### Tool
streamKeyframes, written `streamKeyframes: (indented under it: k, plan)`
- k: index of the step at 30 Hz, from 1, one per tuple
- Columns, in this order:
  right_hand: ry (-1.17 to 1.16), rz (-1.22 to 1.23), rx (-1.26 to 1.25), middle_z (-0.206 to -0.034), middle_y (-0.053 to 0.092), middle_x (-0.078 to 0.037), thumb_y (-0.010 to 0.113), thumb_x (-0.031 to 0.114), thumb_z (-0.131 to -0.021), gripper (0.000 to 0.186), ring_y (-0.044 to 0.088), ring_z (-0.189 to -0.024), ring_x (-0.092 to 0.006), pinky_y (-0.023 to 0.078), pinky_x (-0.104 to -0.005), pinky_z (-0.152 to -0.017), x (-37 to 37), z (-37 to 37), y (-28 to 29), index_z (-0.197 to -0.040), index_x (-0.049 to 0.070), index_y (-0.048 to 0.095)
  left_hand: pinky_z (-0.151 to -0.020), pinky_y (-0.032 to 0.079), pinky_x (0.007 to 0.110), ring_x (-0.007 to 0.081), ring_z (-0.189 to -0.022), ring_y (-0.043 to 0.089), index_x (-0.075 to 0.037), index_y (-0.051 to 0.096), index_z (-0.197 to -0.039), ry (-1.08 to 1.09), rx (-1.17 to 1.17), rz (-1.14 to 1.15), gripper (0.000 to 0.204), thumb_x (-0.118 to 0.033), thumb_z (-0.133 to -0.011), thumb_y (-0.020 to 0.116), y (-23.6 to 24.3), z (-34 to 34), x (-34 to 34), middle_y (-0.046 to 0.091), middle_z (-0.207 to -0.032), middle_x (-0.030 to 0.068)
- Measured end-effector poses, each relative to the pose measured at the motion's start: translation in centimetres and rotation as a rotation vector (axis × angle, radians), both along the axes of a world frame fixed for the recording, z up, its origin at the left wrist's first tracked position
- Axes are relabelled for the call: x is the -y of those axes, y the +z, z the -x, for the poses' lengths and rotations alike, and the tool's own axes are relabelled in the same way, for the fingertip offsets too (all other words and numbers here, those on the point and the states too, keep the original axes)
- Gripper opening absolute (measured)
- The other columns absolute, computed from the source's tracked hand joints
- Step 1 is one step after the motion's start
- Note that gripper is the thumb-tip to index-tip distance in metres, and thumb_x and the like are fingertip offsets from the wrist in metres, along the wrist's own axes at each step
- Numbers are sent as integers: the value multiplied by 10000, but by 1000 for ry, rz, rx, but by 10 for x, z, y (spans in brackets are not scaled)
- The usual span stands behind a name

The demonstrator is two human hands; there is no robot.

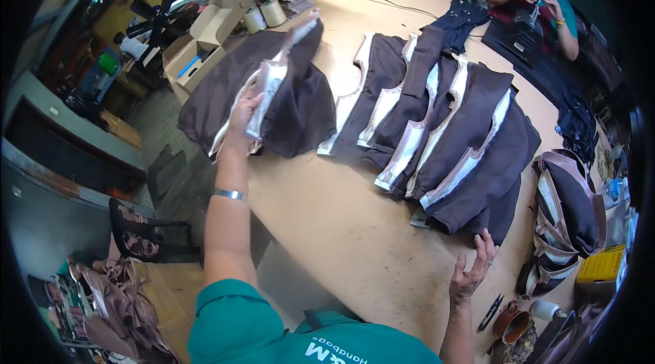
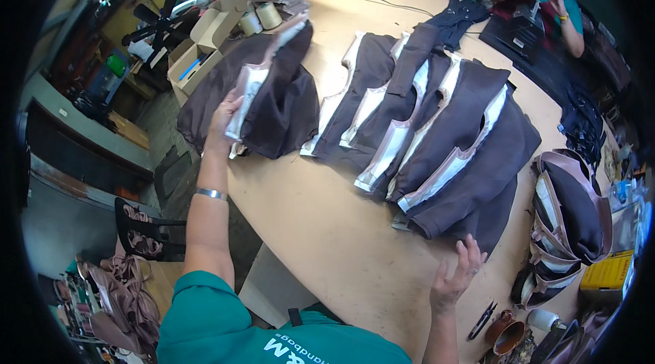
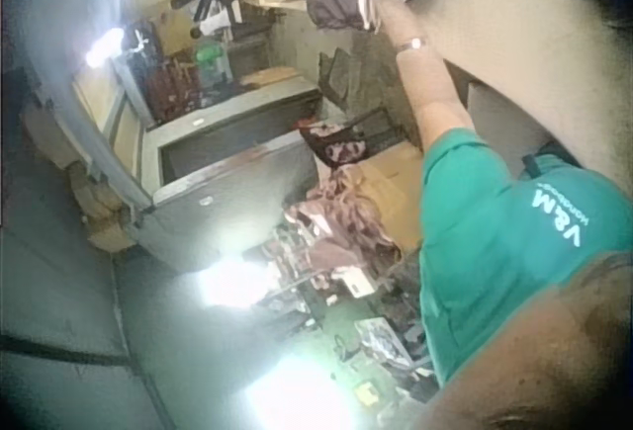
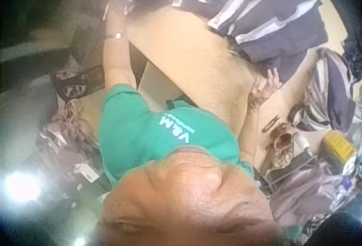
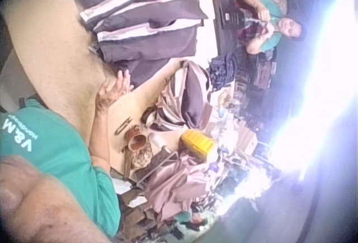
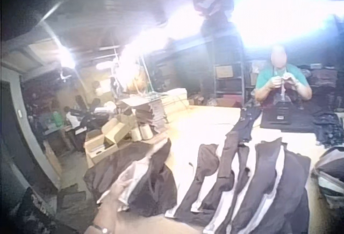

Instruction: The person arranges fabric pieces on a table, then uses a hammer to tap a seam on a fabric piece. They also use scissors to trim the fabric and continue working on the seam with their hands.

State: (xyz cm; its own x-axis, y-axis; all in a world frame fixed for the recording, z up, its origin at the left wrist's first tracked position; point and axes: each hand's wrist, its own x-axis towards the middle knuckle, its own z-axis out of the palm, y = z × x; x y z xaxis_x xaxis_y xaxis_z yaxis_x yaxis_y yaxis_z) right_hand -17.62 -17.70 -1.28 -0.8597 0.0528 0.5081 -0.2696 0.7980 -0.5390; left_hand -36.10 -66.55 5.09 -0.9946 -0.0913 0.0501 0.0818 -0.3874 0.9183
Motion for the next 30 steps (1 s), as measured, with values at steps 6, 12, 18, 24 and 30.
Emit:
streamKeyframes:
  k: [6, 12, 18, 24, 30]
  plan:
    - [155, 5, 73, -1186, 478, -143, 525, 19, -695, 439, 429, -1135, -292, 159, -497, -1024, 20, 0, 3, -1130, 43, 470, -792, 490, 334, 227, -904, 592, 4, 419, -1193, 123, -13, -311, 376, -38, -821, 461, 1, 6, -23, 562, -1052, 154]
    - [414, 426, 199, -1190, 487, -150, 537, -2, -714, 534, 515, -1035, -257, 335, -405, -951, 65, 28, 22, -1227, 34, 393, -855, 415, 255, 154, -937, 550, 0, 537, -1033, -358, -44, 151, 351, -47, -687, 574, 19, -41, -116, 583, -991, 87]
    - [645, 328, 426, -1270, 417, -179, 607, 84, -736, 676, 517, -1049, -312, 401, -352, -901, 149, 81, 39, -1329, 104, 282, -767, 444, 296, 201, -855, 600, -96, 591, -994, -520, -34, 818, 304, -293, -762, 602, -56, -80, -157, 630, -891, 86]
    - [505, 322, 561, -1073, 551, -145, 600, 110, -754, 619, 582, -832, -277, 458, -343, -745, 172, 103, 15, -1305, 111, 317, -861, 395, 382, 299, -1061, 474, -105, 593, -997, -151, 6, 1044, 254, -250, -788, 579, -49, -78, -127, 520, -1118, 115]
    - [526, 275, 324, -836, 586, -113, 625, 79, -724, 453, 539, -576, -201, 462, -319, -579, 175, 104, 14, -1156, 80, 487, -883, 251, 674, 446, -1226, 225, -153, 499, -1132, 95, 60, 1721, 412, -163, -728, 578, -78, -69, -112, 250, -1347, 116]
